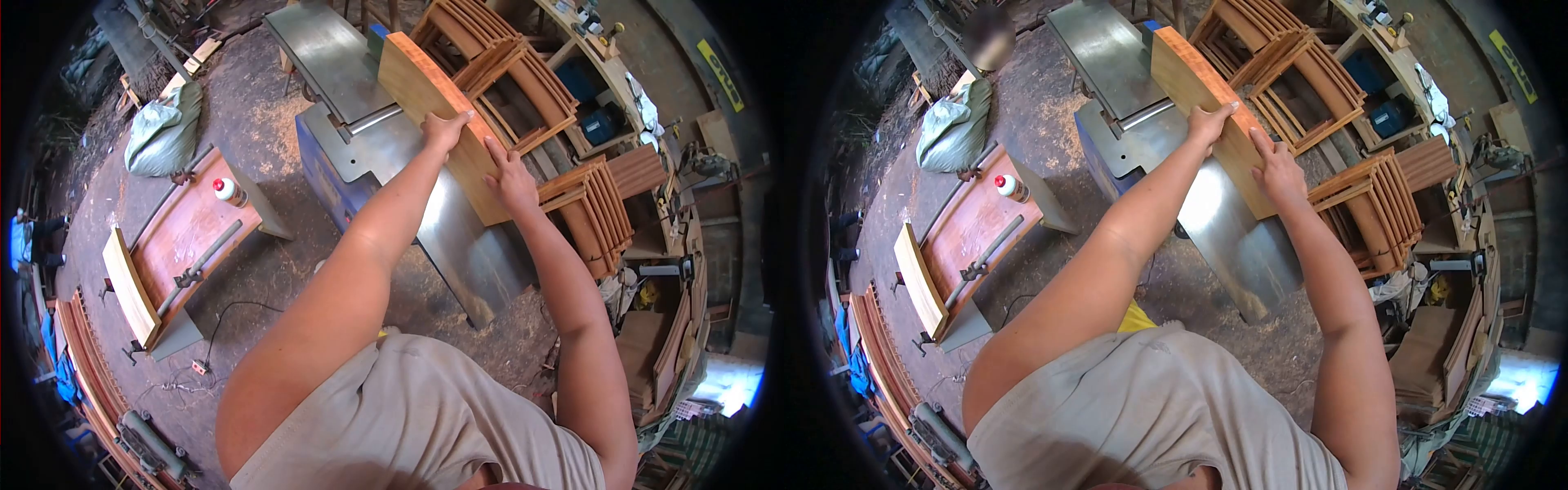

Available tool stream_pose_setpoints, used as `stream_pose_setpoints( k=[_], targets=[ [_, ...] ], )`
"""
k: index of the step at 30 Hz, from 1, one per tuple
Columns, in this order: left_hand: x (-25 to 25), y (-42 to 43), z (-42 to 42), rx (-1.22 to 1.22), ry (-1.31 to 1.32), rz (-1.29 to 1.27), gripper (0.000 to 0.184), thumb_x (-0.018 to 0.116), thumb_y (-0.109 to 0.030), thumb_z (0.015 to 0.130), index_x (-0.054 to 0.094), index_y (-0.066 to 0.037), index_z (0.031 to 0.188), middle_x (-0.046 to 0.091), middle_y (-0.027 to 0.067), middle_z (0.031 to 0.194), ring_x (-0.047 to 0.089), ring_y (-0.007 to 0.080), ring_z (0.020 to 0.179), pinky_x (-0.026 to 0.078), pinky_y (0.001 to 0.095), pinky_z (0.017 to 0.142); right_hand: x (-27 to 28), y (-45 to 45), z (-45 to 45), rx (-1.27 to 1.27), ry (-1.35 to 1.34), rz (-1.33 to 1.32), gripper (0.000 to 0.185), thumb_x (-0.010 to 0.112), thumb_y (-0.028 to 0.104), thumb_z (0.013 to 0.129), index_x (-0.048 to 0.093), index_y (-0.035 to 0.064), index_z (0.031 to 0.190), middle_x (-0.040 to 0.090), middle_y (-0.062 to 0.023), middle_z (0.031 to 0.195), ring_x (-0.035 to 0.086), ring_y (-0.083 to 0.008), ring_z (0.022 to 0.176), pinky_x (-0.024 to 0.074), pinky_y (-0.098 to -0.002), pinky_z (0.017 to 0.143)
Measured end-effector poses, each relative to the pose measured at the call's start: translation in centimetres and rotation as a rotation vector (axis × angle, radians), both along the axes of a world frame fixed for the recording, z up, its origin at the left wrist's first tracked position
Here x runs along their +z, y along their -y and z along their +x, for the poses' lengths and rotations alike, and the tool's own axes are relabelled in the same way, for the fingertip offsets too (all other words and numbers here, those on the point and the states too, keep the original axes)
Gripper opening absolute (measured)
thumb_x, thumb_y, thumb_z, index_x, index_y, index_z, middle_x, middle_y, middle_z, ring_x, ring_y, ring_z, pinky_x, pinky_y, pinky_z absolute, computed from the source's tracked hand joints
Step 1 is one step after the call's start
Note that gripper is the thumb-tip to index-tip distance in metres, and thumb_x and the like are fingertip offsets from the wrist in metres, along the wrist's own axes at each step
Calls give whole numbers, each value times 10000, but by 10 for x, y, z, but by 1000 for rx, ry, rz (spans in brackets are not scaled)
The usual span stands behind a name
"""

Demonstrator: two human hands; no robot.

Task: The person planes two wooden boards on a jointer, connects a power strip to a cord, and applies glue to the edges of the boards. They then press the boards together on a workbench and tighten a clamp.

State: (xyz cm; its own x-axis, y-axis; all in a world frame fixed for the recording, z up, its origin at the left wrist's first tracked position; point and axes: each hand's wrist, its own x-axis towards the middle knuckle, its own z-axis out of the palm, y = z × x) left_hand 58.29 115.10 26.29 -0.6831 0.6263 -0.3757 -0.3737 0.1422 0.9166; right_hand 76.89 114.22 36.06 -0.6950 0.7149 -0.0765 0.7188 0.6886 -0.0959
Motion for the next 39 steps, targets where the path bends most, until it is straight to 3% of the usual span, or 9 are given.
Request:
stream_pose_setpoints(
  k=[7, 9, 27, 31, 33, 34, 37, 39],
  targets=[
    [5, -2, -18, 20, 7, 16, 899, 862, -421, 637, 479, 146, 1220, 546, 313, 1249, 613, 375, 1095, 524, 411, 912, 2, -2, -18, 10, -10, 4, 814, 709, 199, 836, 269, 360, 1501, 500, -160, 1179, 572, -336, 1121, 500, -459, 937],
    [2, -6, -24, 52, -61, 36, 756, 838, -395, 706, 497, 89, 1176, 623, 214, 1098, 650, 271, 919, 538, 395, 681, 2, -5, -24, 22, -15, 5, 813, 708, 200, 836, 269, 358, 1502, 500, -162, 1178, 575, -339, 1116, 501, -460, 936],
    [6, -14, -71, 8, -22, 45, 766, 824, -409, 716, 499, 105, 1181, 614, 226, 1115, 649, 292, 942, 536, 405, 700, -3, -20, -71, -7, 34, -9, 804, 701, 217, 849, 258, 368, 1503, 500, -164, 1213, 576, -345, 1130, 494, -455, 952],
    [17, -8, -79, -36, 2, 105, 751, 823, -405, 718, 523, 105, 1181, 624, 224, 1113, 651, 294, 934, 534, 407, 703, -3, -21, -79, 50, -41, 33, 807, 710, 202, 825, 289, 329, 1502, 519, -185, 1192, 583, -363, 1113, 499, -466, 927],
    [21, -9, -84, 81, -6, 101, 666, 866, -377, 652, 620, 129, 1009, 681, 222, 951, 682, 269, 757, 537, 367, 584, -3, -23, -86, 65, -55, 41, 803, 706, 194, 823, 294, 325, 1500, 521, -188, 1191, 582, -366, 1113, 498, -468, 927],
    [21, -10, -87, 85, -5, 103, 666, 866, -377, 652, 620, 129, 1009, 681, 222, 951, 682, 269, 757, 537, 367, 584, -4, -25, -91, 58, -45, 44, 798, 704, 191, 821, 300, 322, 1497, 522, -189, 1192, 581, -368, 1112, 497, -470, 927],
    [18, -13, -99, 84, 3, 121, 666, 865, -370, 655, 618, 132, 1016, 676, 238, 981, 687, 269, 783, 545, 372, 607, -3, -26, -101, 55, -39, 44, 795, 703, 190, 819, 305, 321, 1494, 522, -192, 1197, 581, -370, 1112, 496, -471, 929],
    [13, -17, -108, -15, 17, 62, 738, 822, -410, 725, 545, 97, 1183, 638, 203, 1109, 654, 287, 945, 536, 402, 729, -5, -25, -105, 55, -39, 38, 795, 704, 192, 819, 305, 322, 1494, 522, -193, 1201, 582, -370, 1114, 496, -471, 931]
  ],
)
